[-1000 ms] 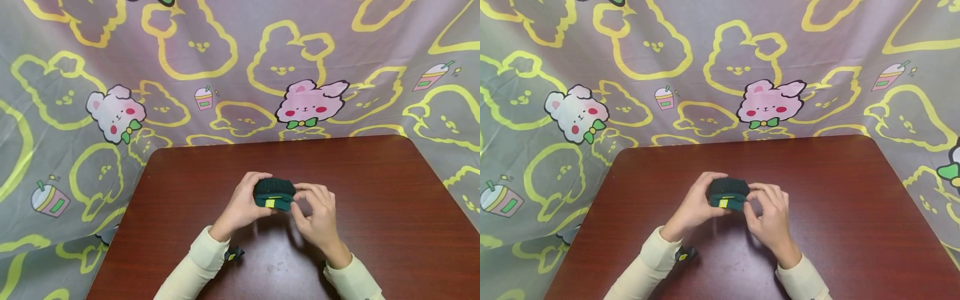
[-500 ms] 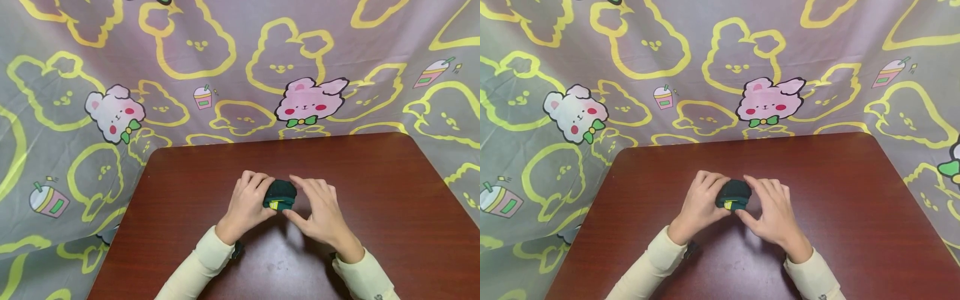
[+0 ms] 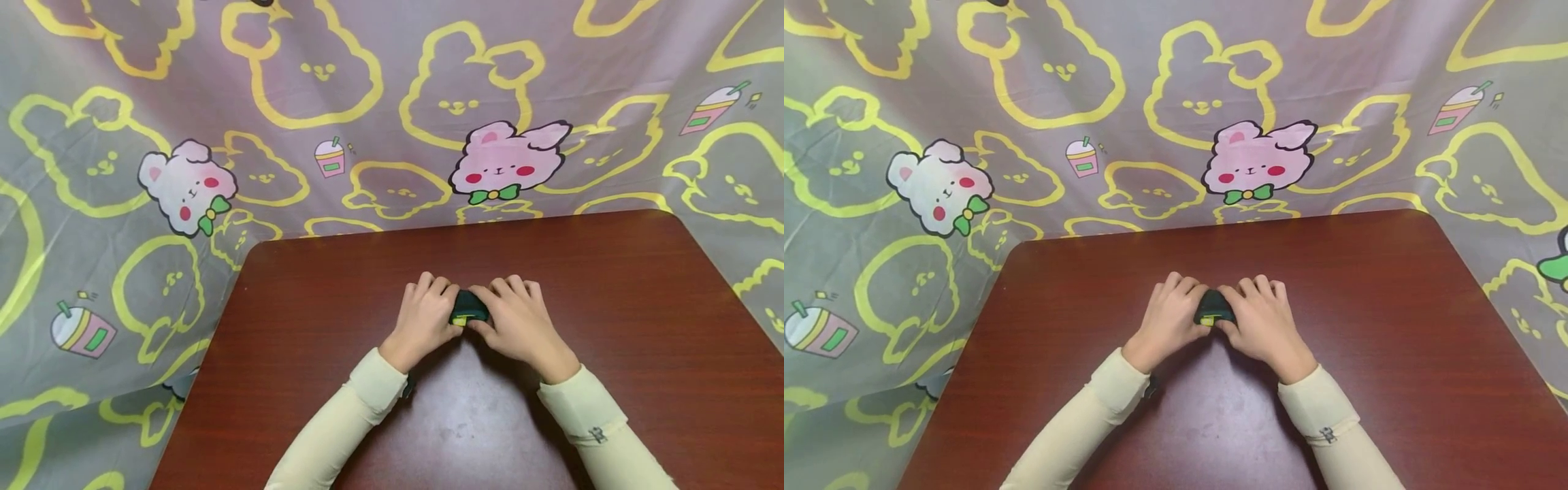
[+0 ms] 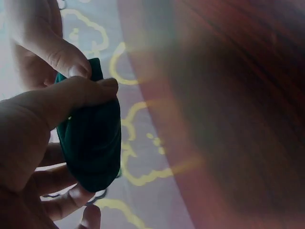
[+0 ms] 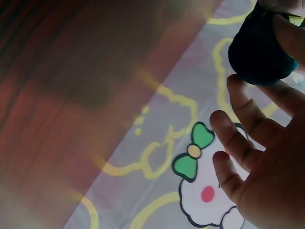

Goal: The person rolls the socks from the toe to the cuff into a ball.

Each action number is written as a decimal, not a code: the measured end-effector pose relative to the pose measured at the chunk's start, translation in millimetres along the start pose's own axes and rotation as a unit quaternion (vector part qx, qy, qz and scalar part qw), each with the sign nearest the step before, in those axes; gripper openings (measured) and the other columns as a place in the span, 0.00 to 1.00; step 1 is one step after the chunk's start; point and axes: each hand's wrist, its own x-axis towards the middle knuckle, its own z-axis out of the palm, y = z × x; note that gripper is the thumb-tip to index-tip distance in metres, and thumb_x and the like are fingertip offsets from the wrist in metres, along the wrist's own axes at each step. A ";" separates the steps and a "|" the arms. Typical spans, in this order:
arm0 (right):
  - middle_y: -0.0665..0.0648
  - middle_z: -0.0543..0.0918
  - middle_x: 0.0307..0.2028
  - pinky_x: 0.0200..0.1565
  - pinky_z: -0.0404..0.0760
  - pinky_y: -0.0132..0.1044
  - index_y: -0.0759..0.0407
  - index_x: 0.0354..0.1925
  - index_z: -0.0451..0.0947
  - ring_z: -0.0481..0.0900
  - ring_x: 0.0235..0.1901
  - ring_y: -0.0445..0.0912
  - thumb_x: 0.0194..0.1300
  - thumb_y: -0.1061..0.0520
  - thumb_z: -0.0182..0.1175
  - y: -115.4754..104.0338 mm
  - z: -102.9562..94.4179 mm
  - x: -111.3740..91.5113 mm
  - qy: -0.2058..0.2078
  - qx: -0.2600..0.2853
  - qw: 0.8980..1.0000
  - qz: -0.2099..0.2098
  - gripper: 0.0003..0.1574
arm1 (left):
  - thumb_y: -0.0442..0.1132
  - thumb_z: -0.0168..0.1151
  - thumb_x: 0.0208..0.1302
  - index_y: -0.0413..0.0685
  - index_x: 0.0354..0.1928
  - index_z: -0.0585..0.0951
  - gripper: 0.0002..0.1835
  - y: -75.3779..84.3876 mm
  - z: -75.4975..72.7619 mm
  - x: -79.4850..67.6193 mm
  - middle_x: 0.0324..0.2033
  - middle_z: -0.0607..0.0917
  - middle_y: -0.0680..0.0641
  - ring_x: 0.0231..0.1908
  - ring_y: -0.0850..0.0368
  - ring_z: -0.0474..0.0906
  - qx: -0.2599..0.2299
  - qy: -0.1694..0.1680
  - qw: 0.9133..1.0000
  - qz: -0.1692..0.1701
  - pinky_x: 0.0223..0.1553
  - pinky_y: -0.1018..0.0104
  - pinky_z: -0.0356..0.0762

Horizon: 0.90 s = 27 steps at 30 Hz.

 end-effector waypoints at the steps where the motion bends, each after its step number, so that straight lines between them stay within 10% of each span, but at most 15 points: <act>1: 0.59 0.79 0.42 0.49 0.62 0.59 0.56 0.59 0.80 0.69 0.45 0.58 0.56 0.44 0.74 0.4 3.4 1.2 -0.013 -0.005 1.000 0.006 0.35 | 0.61 0.81 0.40 0.50 0.51 0.84 0.36 0.1 3.6 1.1 0.45 0.83 0.51 0.45 0.51 0.71 0.005 -0.017 1.000 -0.005 0.37 0.57 0.74; 8: 0.60 0.80 0.48 0.53 0.58 0.63 0.58 0.61 0.79 0.70 0.50 0.60 0.60 0.43 0.71 0.0 16.8 6.9 -0.082 -0.041 0.995 0.028 0.36 | 0.66 0.77 0.44 0.50 0.49 0.84 0.35 4.7 19.1 2.5 0.44 0.83 0.50 0.45 0.50 0.73 0.021 -0.105 0.994 -0.025 0.37 0.53 0.76; 27: 0.62 0.79 0.53 0.52 0.57 0.67 0.60 0.66 0.75 0.70 0.53 0.61 0.61 0.45 0.70 -6.5 33.2 -7.1 -0.112 -0.039 0.991 0.061 0.39 | 0.68 0.73 0.50 0.51 0.52 0.82 0.35 17.4 36.2 -11.5 0.43 0.83 0.50 0.44 0.50 0.75 0.034 -0.125 0.991 -0.025 0.36 0.53 0.77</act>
